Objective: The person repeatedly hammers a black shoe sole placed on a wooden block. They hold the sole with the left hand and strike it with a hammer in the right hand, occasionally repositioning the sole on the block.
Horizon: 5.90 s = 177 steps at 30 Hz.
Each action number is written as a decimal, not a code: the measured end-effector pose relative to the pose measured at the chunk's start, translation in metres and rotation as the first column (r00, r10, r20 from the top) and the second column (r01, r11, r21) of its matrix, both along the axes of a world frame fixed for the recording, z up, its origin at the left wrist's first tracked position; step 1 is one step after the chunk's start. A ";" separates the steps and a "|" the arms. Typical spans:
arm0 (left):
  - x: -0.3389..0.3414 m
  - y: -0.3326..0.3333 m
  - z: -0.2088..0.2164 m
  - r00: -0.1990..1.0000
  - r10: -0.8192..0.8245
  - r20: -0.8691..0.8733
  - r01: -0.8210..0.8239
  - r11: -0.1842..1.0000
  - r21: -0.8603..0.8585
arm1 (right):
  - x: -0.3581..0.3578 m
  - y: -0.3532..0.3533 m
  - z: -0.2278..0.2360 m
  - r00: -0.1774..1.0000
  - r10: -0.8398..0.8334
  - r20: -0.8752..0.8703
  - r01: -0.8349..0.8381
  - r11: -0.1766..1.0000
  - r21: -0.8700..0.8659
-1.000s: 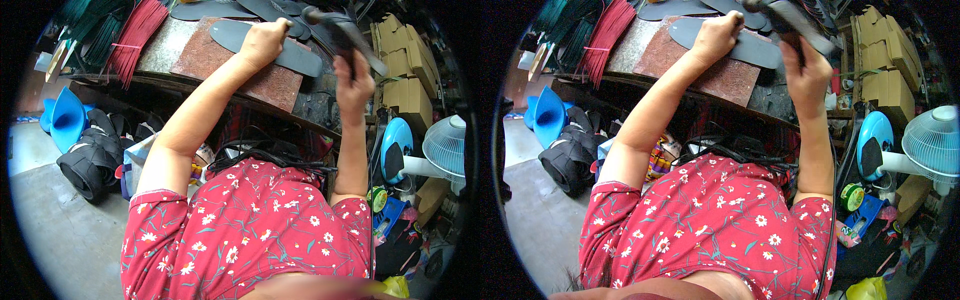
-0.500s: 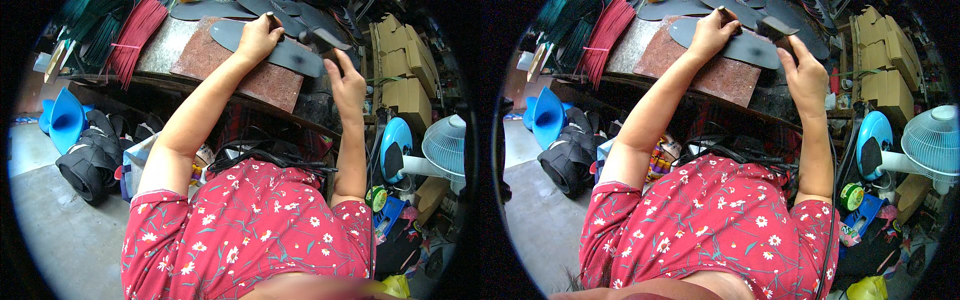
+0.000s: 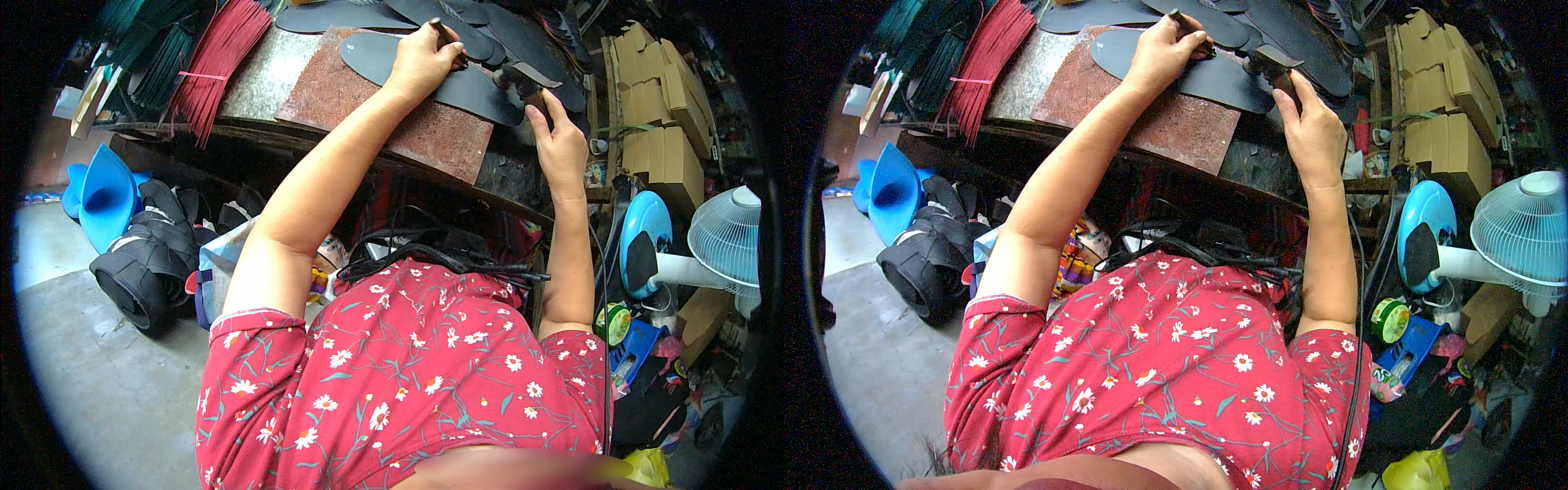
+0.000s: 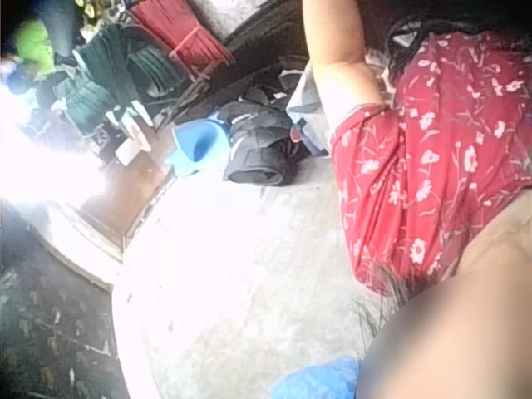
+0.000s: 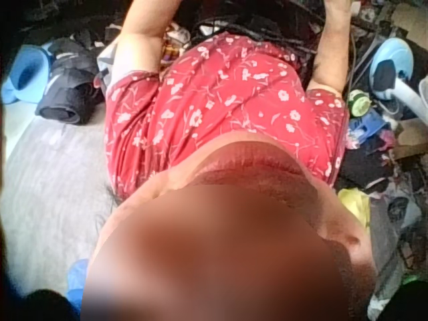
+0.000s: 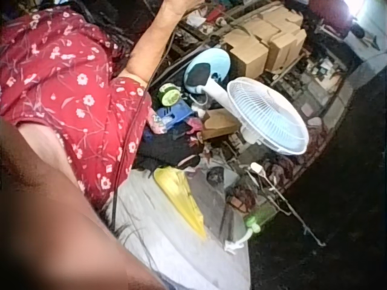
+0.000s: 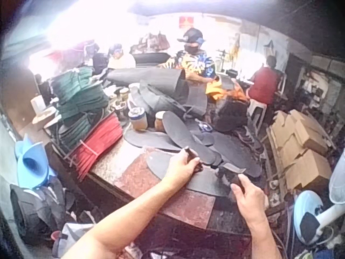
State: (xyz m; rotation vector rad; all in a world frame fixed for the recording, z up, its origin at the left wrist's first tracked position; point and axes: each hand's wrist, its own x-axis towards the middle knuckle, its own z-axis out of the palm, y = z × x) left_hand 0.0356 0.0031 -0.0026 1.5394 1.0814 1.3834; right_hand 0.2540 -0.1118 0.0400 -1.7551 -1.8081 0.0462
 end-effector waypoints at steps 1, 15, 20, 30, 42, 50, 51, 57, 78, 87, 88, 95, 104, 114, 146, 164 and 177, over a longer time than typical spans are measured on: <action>-0.001 0.000 0.000 0.987 0.056 -0.148 -0.038 0.992 0.122 | -0.001 -0.002 0.004 0.999 0.023 -0.024 -0.023 0.999 0.036; 0.012 -0.011 0.009 0.918 0.213 -0.333 -0.108 0.945 0.308 | 0.001 -0.005 0.004 0.999 0.040 -0.002 -0.040 0.998 0.056; 0.008 0.000 0.001 1.000 -0.003 -0.022 0.004 0.999 0.046 | 0.003 -0.005 -0.005 1.000 -0.005 -0.010 0.005 1.000 -0.005; 0.013 -0.016 0.018 0.838 0.127 -0.530 0.146 0.885 0.442 | -0.005 -0.023 0.037 0.812 0.467 -0.350 -0.212 0.795 0.569; -0.007 0.002 0.014 0.902 0.066 0.427 -0.114 0.989 0.089 | -0.004 -0.006 -0.001 0.999 -0.026 0.031 0.028 0.998 -0.057; -0.031 0.000 -0.001 0.983 0.169 -0.071 -0.161 0.982 0.095 | -0.002 -0.001 0.000 0.999 -0.024 0.028 0.027 0.993 -0.117; -0.031 0.000 -0.003 0.986 0.160 -0.057 -0.153 0.983 0.105 | -0.002 -0.001 0.001 0.999 -0.027 0.027 0.030 0.992 -0.124; -0.031 0.000 0.003 0.992 0.098 -0.074 -0.093 0.993 0.066 | -0.008 -0.003 0.026 0.968 0.146 -0.204 -0.130 0.987 0.091; -0.023 -0.002 0.005 0.936 0.105 -0.335 -0.064 0.989 0.132 | -0.005 -0.005 0.022 0.974 0.150 -0.167 -0.132 0.985 0.115; -0.002 -0.014 0.011 0.768 0.334 -0.546 -0.033 0.873 0.487 | -0.013 0.002 0.016 0.960 0.216 -0.180 -0.192 0.971 0.143; -0.004 -0.012 0.008 0.824 0.360 -0.436 -0.128 0.870 0.477 | -0.009 0.002 0.010 0.990 0.139 -0.035 -0.133 0.981 0.140; -0.013 0.006 -0.004 0.989 0.056 -0.135 -0.047 0.996 0.071 | -0.002 -0.006 0.002 0.998 0.044 -0.055 -0.043 0.999 0.017; 0.003 -0.015 0.015 0.750 0.260 -0.608 0.146 0.831 0.536 | -0.009 -0.007 0.028 0.913 0.327 -0.242 -0.205 0.883 0.421; -0.002 -0.001 0.004 1.000 0.025 0.010 -0.025 1.000 -0.006 | 0.005 -0.006 -0.002 0.999 -0.001 -0.049 0.001 1.000 0.000; 0.021 -0.020 0.012 0.787 0.259 -0.560 0.116 0.829 0.548 | -0.008 0.000 0.017 0.929 0.171 -0.329 -0.132 0.982 0.137; -0.029 0.005 -0.004 0.986 0.101 -0.134 -0.092 0.993 0.072 | -0.004 0.004 0.000 0.993 0.048 -0.109 -0.047 0.999 0.012; -0.006 -0.013 0.013 0.815 0.387 -0.431 -0.118 0.839 0.531 | -0.008 0.012 0.005 0.980 0.133 -0.151 -0.125 0.990 0.062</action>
